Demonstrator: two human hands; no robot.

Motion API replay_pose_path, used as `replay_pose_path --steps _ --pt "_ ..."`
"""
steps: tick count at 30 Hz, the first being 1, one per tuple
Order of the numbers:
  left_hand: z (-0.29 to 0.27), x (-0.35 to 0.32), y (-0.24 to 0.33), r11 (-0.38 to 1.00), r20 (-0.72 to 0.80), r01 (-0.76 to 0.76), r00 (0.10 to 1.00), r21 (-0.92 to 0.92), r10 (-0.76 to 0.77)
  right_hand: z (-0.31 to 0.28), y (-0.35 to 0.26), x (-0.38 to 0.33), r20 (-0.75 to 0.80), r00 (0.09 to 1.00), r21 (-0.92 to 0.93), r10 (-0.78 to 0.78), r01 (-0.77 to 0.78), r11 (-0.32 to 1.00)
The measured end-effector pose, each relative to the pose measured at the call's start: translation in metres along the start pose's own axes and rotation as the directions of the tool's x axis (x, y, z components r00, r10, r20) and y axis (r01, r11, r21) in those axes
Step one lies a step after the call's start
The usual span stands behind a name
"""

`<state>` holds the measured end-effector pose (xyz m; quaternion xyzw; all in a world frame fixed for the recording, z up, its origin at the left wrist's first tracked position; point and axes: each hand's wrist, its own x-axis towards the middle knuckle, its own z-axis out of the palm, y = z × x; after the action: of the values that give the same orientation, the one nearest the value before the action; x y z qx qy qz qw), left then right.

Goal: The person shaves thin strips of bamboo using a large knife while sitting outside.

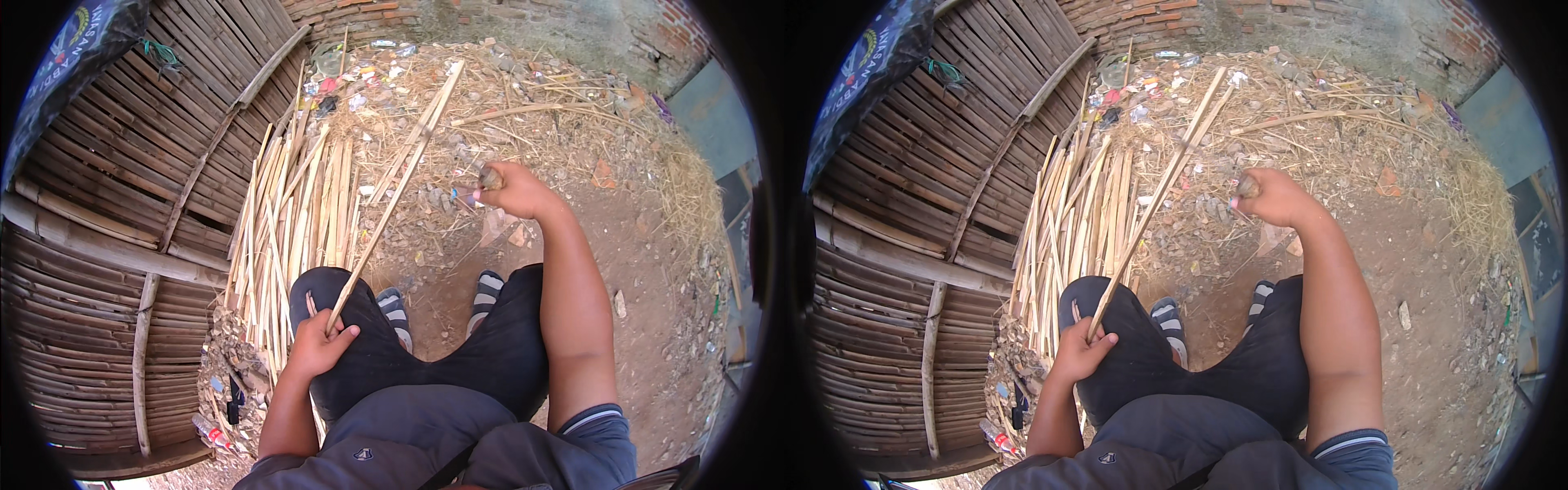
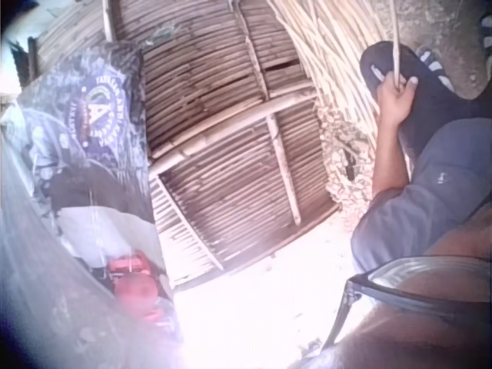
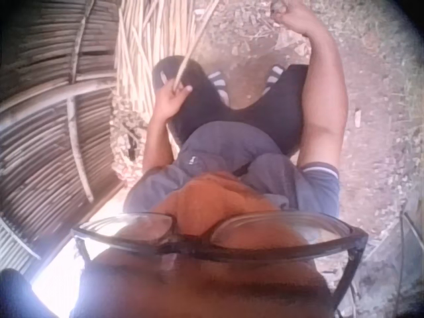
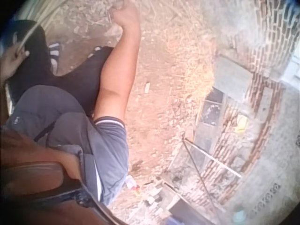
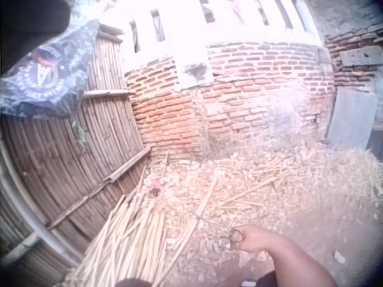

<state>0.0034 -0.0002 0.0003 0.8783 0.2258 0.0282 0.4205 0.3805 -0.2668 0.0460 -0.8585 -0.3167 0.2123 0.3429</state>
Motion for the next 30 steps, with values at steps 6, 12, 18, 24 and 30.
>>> replay_pose_path --steps 6,12,18,24,30 --pt "0.000 -0.001 -0.005 1.000 -0.012 0.023 1.000 -0.007 -0.023 0.041 -0.025 -0.006 0.359 0.910 -0.176 -0.209 0.286 0.942" --pt "0.001 -0.002 -0.004 1.000 -0.041 -0.010 0.999 -0.013 0.010 0.011 -0.005 0.003 0.153 0.971 -0.020 -0.182 0.187 0.982" --pt "-0.003 -0.001 0.007 0.999 0.026 0.010 1.000 0.049 -0.012 0.001 0.006 0.001 -0.037 0.998 0.007 0.055 -0.054 0.998" --pt "0.000 0.000 -0.002 1.000 -0.007 0.011 1.000 -0.022 -0.011 0.051 -0.022 -0.008 0.339 0.896 -0.175 -0.286 0.359 0.917" --pt "0.001 -0.005 0.002 1.000 -0.047 0.007 0.999 -0.001 -0.007 0.017 -0.010 0.001 0.204 0.956 -0.042 -0.212 0.225 0.973"
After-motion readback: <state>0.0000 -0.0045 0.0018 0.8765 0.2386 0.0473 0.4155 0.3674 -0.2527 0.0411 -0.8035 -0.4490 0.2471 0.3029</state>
